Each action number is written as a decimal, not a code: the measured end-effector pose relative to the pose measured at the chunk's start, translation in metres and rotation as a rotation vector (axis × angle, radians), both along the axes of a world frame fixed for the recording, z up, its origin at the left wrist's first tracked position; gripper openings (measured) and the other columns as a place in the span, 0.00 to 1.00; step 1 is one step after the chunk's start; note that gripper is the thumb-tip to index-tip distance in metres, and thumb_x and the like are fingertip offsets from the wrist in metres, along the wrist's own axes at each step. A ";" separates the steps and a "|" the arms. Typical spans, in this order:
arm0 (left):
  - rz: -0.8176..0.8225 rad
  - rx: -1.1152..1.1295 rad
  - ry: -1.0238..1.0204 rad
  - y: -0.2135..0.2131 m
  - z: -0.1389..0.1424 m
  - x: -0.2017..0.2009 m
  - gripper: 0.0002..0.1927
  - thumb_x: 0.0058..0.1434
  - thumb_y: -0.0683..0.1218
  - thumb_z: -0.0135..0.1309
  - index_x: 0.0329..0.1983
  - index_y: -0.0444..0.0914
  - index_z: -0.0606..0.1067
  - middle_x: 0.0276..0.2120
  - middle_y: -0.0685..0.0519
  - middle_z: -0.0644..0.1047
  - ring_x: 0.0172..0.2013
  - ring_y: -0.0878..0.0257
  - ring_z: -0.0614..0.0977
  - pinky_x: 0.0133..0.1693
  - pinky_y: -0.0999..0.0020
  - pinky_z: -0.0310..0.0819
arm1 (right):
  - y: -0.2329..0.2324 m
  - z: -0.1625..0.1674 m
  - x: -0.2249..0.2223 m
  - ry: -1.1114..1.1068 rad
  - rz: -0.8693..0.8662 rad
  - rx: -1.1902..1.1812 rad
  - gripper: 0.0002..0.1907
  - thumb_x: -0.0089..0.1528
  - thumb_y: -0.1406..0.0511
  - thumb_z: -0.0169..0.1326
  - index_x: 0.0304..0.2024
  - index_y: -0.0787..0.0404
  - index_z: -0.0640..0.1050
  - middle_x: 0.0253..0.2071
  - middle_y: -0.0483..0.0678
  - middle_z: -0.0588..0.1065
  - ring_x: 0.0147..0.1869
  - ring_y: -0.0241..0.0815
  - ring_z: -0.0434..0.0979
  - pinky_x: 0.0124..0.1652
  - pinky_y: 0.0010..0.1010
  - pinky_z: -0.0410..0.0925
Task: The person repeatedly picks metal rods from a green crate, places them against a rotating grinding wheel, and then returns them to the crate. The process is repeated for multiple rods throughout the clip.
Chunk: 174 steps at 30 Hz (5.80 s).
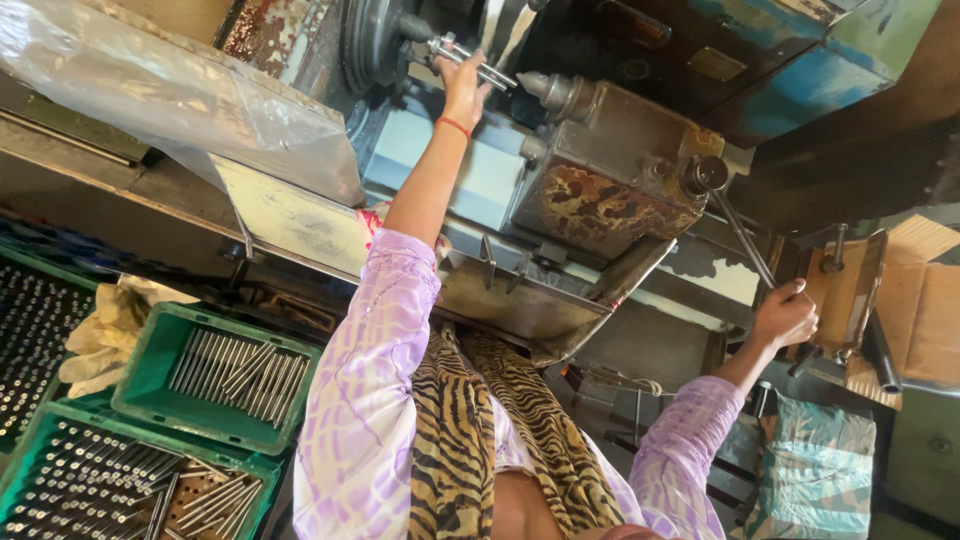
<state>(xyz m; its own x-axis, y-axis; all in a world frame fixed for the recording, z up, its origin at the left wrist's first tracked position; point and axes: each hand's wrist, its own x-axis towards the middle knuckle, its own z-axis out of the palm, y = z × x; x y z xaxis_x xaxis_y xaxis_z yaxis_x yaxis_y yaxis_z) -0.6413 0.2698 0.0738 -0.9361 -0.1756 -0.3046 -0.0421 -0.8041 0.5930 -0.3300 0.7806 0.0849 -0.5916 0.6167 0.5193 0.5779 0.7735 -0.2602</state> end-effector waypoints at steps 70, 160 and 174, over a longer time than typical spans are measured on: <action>0.568 -1.035 0.000 -0.410 -0.089 0.688 0.23 0.60 0.50 0.67 0.20 0.41 0.66 0.17 0.66 0.63 0.20 0.76 0.61 0.22 0.73 0.55 | -0.789 -0.073 0.318 -0.472 1.334 -1.480 0.19 0.73 0.54 0.45 0.36 0.60 0.72 0.22 0.36 0.62 0.21 0.25 0.59 0.20 0.21 0.54; -0.555 -0.335 0.027 -0.327 0.022 0.665 0.09 0.63 0.47 0.62 0.38 0.40 0.74 0.21 0.62 0.68 0.16 0.76 0.62 0.17 0.77 0.47 | -0.631 -0.034 0.330 0.238 1.569 -0.306 0.18 0.77 0.56 0.45 0.41 0.64 0.71 0.29 0.56 0.71 0.30 0.58 0.74 0.30 0.42 0.66; -0.237 -0.702 0.389 -0.283 0.057 0.693 0.09 0.64 0.41 0.64 0.40 0.38 0.74 0.27 0.64 0.69 0.30 0.77 0.67 0.30 0.79 0.59 | -0.606 0.007 0.347 0.328 1.563 -0.332 0.21 0.74 0.53 0.46 0.37 0.62 0.74 0.27 0.52 0.71 0.28 0.56 0.73 0.29 0.42 0.65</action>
